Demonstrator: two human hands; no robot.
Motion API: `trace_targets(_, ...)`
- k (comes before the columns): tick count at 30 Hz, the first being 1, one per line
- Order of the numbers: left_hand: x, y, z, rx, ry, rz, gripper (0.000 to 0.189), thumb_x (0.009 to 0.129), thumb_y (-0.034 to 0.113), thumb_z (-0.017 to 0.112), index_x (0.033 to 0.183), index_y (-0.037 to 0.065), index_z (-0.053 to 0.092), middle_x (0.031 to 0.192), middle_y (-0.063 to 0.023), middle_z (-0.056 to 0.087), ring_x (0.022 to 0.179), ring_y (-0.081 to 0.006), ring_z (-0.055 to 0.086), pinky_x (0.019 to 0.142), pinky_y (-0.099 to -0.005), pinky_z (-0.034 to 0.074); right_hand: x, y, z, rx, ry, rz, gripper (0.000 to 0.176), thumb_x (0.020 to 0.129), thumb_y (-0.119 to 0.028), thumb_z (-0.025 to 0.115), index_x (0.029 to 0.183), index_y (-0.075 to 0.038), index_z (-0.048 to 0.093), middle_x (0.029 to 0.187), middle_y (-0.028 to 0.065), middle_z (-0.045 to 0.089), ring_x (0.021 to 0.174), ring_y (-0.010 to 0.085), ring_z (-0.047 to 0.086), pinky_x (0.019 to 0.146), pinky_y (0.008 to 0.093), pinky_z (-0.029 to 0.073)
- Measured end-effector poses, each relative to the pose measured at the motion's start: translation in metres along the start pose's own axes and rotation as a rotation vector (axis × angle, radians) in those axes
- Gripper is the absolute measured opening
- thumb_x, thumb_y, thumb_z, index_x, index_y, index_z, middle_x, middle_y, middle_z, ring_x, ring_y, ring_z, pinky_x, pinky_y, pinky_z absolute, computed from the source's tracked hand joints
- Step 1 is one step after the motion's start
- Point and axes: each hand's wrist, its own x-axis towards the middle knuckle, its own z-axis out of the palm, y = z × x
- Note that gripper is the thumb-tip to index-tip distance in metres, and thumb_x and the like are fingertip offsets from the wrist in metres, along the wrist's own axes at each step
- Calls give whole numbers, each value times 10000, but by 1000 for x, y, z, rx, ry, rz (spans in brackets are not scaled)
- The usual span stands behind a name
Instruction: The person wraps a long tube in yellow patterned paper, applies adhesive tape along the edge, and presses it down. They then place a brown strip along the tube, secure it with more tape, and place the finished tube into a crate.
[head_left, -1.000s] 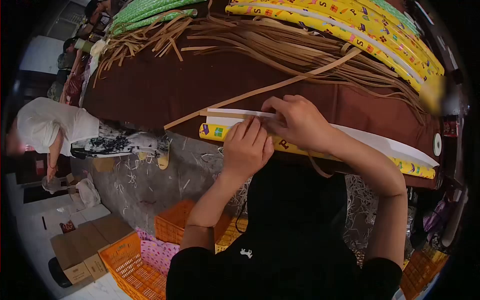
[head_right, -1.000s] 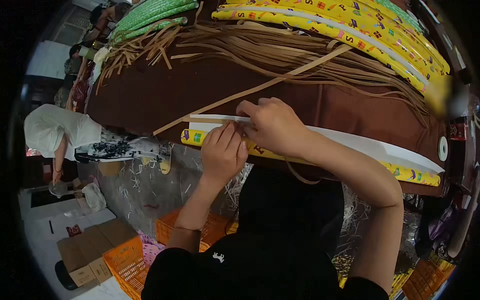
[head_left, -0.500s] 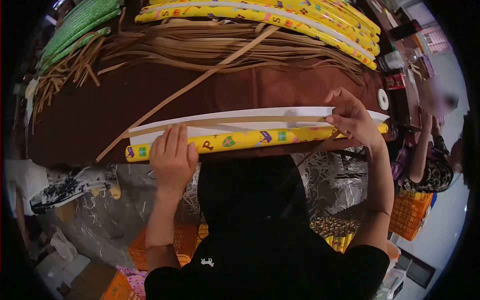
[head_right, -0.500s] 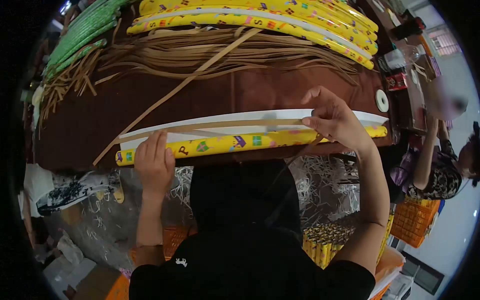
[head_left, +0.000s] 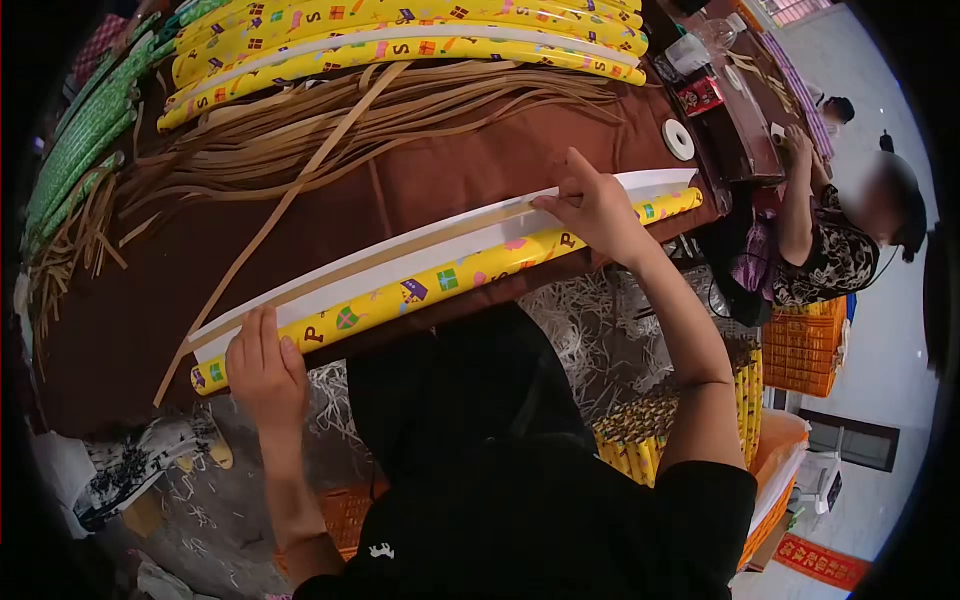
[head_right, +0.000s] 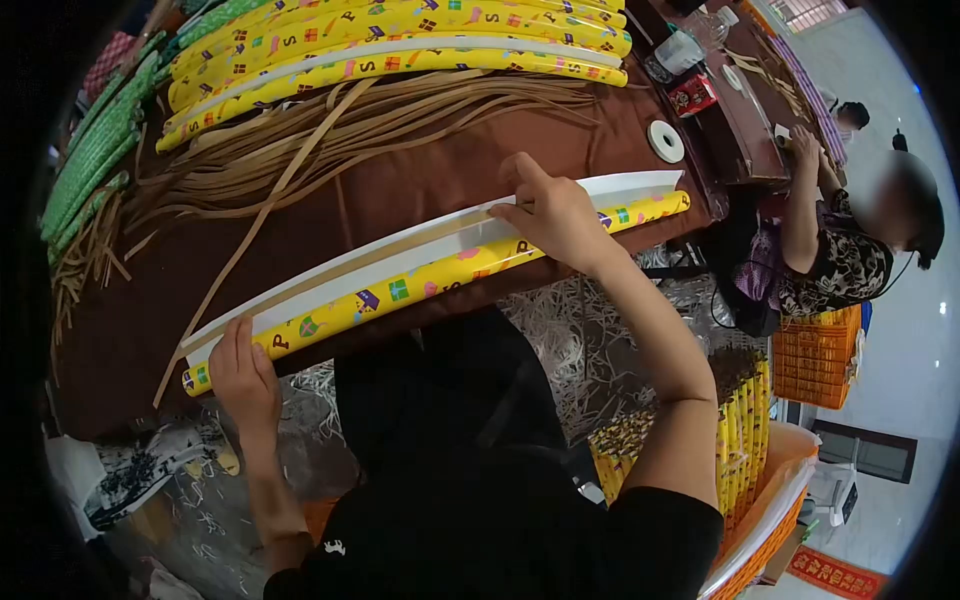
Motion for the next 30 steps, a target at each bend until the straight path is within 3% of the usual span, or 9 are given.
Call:
trace_targets(16, 0, 3, -2, -2, -27, -22, 339, 937, 151, 461, 1194, -15, 606, 1214, -149, 601, 1016, -332, 582, 888, -435, 447, 3, 4, 6, -32, 5, -86, 315, 809, -159, 719, 1015, -92, 489, 630, 111, 617, 633, 345, 628, 553, 440, 463)
trace_targets(23, 6, 12, -16, -63, -133, -82, 321, 951, 161, 456, 1207, 36, 604, 1219, -153, 571, 1088, -345, 538, 945, -458, 402, 6, -1, 5, -65, -26, -49, 321, 791, -137, 718, 1017, -94, 494, 662, 112, 641, 667, 340, 644, 581, 429, 486)
trace_targets(28, 15, 28, -14, 210, -64, -52, 328, 894, 196, 525, 1163, 45, 636, 1203, -120, 558, 1124, -315, 485, 990, -500, 332, 4, 8, 9, -50, 39, -93, 323, 788, -127, 715, 1017, -94, 490, 656, 120, 634, 663, 351, 638, 582, 441, 478)
trace_targets(30, 22, 47, -5, 178, -92, -85, 300, 891, 194, 529, 1126, 43, 639, 1201, -125, 559, 1127, -321, 489, 978, -498, 344, 5, 8, 9, -13, 8, -79, 328, 787, -127, 715, 1020, -91, 488, 657, 123, 633, 664, 354, 636, 584, 446, 476)
